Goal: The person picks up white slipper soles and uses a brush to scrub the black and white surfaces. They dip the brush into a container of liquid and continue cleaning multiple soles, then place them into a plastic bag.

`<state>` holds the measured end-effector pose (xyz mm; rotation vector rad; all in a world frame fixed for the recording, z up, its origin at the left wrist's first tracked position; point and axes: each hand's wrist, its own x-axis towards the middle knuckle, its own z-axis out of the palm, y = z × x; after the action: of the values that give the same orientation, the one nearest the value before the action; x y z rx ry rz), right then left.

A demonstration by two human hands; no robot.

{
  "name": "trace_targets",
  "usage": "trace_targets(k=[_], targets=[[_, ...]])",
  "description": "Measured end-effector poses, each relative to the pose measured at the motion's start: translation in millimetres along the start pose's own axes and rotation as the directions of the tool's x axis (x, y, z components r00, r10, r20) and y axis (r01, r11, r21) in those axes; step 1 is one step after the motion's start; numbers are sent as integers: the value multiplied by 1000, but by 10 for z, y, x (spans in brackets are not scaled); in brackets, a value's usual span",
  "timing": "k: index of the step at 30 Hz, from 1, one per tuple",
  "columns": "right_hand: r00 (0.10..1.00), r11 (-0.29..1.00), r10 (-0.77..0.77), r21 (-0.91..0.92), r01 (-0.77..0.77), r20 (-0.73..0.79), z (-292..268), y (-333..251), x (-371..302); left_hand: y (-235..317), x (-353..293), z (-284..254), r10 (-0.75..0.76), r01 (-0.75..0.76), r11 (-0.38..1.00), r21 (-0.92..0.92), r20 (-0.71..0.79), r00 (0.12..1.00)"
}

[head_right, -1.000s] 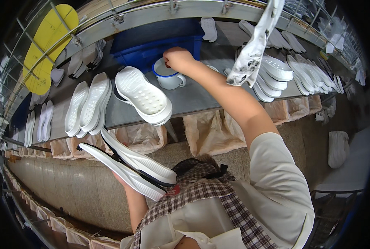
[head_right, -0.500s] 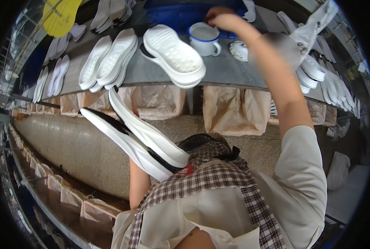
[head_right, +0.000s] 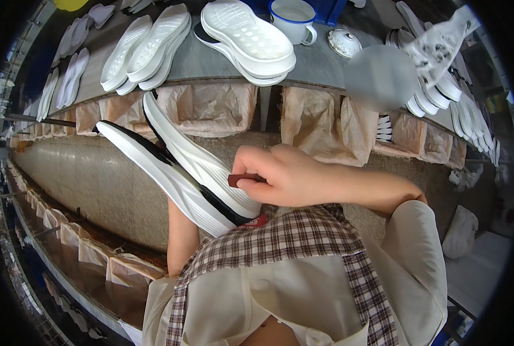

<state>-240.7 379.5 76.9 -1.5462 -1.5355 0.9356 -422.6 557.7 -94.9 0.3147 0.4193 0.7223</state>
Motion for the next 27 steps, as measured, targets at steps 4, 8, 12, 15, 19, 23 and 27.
trace_targets(k=[4,8,12,15,19,23,27], targets=[[990,993,-70,-103,58,-121,250,58,-26,42,-126,69,-4,9,1000,-26,200,980],[975,991,-82,-124,58,-206,363,127,-40,94,-222,205,34,-49,993,105,137,990],[980,988,-69,-146,42,-185,399,136,-98,122,-274,304,36,-65,979,194,149,988],[977,988,-65,-149,35,-201,399,145,-110,108,-297,341,26,-59,969,240,138,990],[977,982,-81,-185,44,-199,404,159,-118,100,-328,360,37,-63,977,202,129,991],[967,981,-104,-183,62,-233,405,170,-142,98,-335,360,8,-35,976,213,129,992],[966,980,-143,-163,109,-213,408,172,-166,80,-347,385,13,-39,973,226,116,993]])
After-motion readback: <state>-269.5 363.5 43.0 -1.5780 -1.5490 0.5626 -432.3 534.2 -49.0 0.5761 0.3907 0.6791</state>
